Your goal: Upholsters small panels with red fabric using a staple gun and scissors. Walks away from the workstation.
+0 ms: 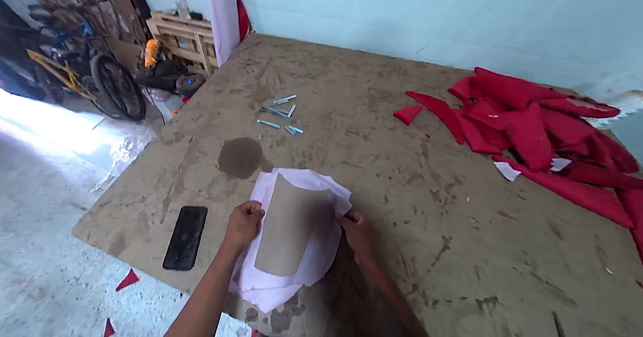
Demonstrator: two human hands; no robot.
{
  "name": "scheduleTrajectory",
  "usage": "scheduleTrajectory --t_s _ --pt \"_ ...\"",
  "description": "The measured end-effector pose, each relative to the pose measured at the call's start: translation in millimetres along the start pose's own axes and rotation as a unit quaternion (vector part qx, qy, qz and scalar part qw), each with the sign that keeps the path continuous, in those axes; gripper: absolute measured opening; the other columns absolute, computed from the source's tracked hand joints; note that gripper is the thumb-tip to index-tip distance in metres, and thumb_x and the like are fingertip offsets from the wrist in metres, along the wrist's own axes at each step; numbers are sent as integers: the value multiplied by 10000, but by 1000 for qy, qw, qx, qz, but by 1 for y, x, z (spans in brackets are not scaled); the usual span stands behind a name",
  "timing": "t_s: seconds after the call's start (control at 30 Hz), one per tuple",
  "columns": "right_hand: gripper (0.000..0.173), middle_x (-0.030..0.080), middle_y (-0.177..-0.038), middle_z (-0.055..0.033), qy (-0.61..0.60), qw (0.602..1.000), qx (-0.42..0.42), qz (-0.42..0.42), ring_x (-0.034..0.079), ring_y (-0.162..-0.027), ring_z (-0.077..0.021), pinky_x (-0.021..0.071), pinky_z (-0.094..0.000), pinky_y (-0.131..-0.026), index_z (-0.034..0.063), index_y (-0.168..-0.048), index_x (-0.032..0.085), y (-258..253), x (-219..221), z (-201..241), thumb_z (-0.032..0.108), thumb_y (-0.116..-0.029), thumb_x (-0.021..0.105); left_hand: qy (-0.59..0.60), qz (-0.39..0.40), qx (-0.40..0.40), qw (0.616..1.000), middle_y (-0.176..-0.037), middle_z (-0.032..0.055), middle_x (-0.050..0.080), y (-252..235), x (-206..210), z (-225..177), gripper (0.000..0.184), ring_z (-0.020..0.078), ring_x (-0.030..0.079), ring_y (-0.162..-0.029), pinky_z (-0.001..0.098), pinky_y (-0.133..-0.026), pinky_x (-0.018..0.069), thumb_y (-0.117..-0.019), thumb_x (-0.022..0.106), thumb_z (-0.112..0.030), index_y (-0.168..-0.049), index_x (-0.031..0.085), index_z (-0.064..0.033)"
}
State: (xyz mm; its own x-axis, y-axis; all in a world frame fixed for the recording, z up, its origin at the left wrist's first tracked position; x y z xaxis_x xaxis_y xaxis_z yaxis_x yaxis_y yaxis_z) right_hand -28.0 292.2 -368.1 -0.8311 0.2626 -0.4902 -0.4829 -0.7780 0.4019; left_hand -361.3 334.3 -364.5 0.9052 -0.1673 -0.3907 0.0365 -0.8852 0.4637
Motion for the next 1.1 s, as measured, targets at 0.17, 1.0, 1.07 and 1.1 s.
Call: scheduleTrajectory --t_s 0.17,1.0,1.07,1.1 --pt "224 668 -1025 -136 -163 986 -15 12 642 -949 -234 549 -473 -842 14 -1118 663 26 -1 8 200 -1015 590 -48 -46 47 997 -860 50 687 17 13 0 214 194 669 -762 464 -715 580 -1049 574 -291 -1087 694 -118" --pt "453 640 -1297 -15 -357 901 -233 -82 659 -1131 -156 624 -370 -903 160 -1339 645 39 -317 -18 237 -909 766 214 -4 310 926 -825 13 619 168 305 -287 219 96 657 -730 278 -686 613 -978 628 -103 -1143 496 -46" --pt "563 579 -1414 27 -308 919 -235 -67 603 -1244 -133 598 -397 -973 241 -1440 578 20 -351 -24 286 -910 765 239 1 268 933 -838 66 662 165 344 -296 175 140 694 -727 328 -666 637 -1017 597 -127 -1136 511 -32" --pt "573 576 -1430 43 -295 928 -221 -63 599 -1260 -126 589 -413 -994 274 -1460 563 9 -358 -36 304 -922 756 235 3 232 944 -838 104 669 160 361 -289 195 179 702 -708 366 -635 643 -1023 608 -140 -1135 518 -10"
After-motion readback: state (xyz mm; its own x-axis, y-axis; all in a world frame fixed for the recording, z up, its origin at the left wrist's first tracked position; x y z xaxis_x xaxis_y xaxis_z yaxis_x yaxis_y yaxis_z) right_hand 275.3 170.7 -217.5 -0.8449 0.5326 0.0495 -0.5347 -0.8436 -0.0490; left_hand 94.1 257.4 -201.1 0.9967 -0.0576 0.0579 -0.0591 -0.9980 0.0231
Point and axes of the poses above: each hand's wrist, its own y-axis away from the middle knuckle, its own x-axis out of the palm, z = x × y, the point moved 5 cm from there along -y, towards the middle knuckle
